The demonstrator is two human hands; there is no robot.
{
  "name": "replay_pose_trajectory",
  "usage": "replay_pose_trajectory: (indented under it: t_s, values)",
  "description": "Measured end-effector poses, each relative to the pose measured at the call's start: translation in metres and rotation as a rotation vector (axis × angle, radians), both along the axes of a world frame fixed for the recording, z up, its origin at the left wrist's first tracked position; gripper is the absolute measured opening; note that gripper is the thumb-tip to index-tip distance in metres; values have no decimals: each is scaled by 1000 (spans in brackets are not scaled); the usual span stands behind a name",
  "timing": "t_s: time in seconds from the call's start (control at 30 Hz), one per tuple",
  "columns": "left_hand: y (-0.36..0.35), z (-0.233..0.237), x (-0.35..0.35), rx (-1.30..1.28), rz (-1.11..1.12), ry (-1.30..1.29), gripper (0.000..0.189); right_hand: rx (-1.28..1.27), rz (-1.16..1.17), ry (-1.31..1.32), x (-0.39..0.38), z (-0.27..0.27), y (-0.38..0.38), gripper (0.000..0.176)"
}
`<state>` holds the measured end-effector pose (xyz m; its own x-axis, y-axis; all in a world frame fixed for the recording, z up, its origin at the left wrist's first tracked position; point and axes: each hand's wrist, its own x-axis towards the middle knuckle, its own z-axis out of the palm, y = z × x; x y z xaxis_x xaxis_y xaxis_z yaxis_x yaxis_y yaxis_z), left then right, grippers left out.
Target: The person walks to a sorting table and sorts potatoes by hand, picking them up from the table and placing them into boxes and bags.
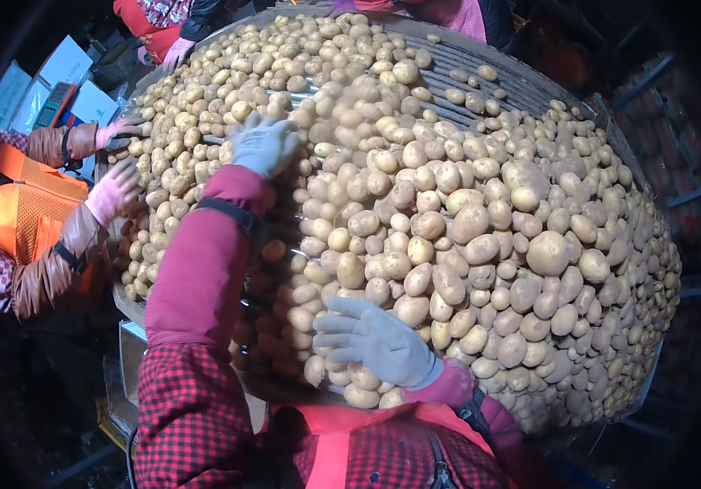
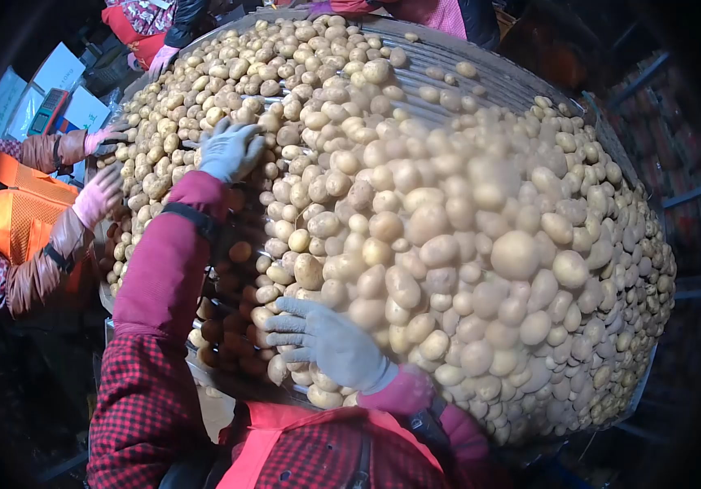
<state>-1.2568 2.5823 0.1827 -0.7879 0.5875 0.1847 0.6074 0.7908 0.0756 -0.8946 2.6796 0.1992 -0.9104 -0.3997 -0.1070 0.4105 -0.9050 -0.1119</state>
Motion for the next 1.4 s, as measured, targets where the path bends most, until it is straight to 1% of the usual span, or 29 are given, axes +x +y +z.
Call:
replay_pose_trajectory:
  t_s: [0.03,0.13,0.17,0.23,0.27,0.33,0.37,0.43,0.47,0.53,0.57,0.63,0.67,0.73,0.77,0.8,0.83,0.9,0.97,1.0,1.13,1.23,1.27,1.37,1.4]
  values:
    - [-8,3,-7,-111,102,-108,37,26,-11,20,0,2,0,64]
    - [-53,-11,-2,9,6,21,31,88,-16,67,1,7,-1,61]
    - [-73,-21,-9,29,-65,48,32,100,-10,80,0,8,0,60]
    - [-94,-31,11,-112,-46,240,33,82,22,83,-2,1,-1,58]
    - [-105,-32,19,-117,-24,237,31,52,51,73,-4,-9,-2,57]
    - [-114,-19,31,-116,17,246,29,110,50,-13,-5,9,-1,45]
    - [-117,-8,38,-222,85,225,26,138,50,-56,-6,17,-1,39]
    - [-121,-1,35,-334,137,289,24,243,20,-126,-8,42,0,27]
    - [-121,-2,30,-268,34,393,29,226,10,-137,-7,39,-1,28]
    - [-96,9,31,-37,-178,193,32,193,-7,-163,-4,27,-4,29]
    - [-79,13,33,82,-280,89,33,142,12,-125,-6,21,-5,31]
    - [-47,13,31,-95,-234,-136,44,53,57,-54,-9,11,-3,35]
    - [-34,8,23,-226,-209,-147,51,22,73,-64,-11,8,-3,33]
    - [-9,11,9,-335,-172,-230,53,-42,94,-79,-13,8,-4,28]
    - [1,12,4,-395,-155,-272,54,60,60,-105,-10,13,-2,27]
    - [7,20,2,-454,-139,-361,59,157,30,-131,-8,29,-1,27]
    - [1,13,-4,-371,-158,-361,59,252,-2,-147,-5,37,-1,26]
    - [-17,-9,-13,-208,-202,-344,60,102,52,10,-1,-12,-2,53]
    - [-15,-10,-8,-177,-168,-364,58,154,49,17,-3,9,3,63]
    - [-12,-8,-2,-165,-144,-368,57,150,28,53,-3,9,2,60]
    - [-15,-3,26,-94,-54,-335,51,127,7,86,-1,7,0,60]
    - [-12,13,44,-113,10,-408,45,168,3,123,-1,7,-1,63]
    - [-16,5,51,-119,52,-296,39,186,2,130,0,7,0,65]
    - [-32,14,60,-26,-16,-420,37,239,-36,172,1,8,0,70]
    - [-42,6,58,75,-15,-566,41,254,-50,187,3,8,-1,72]
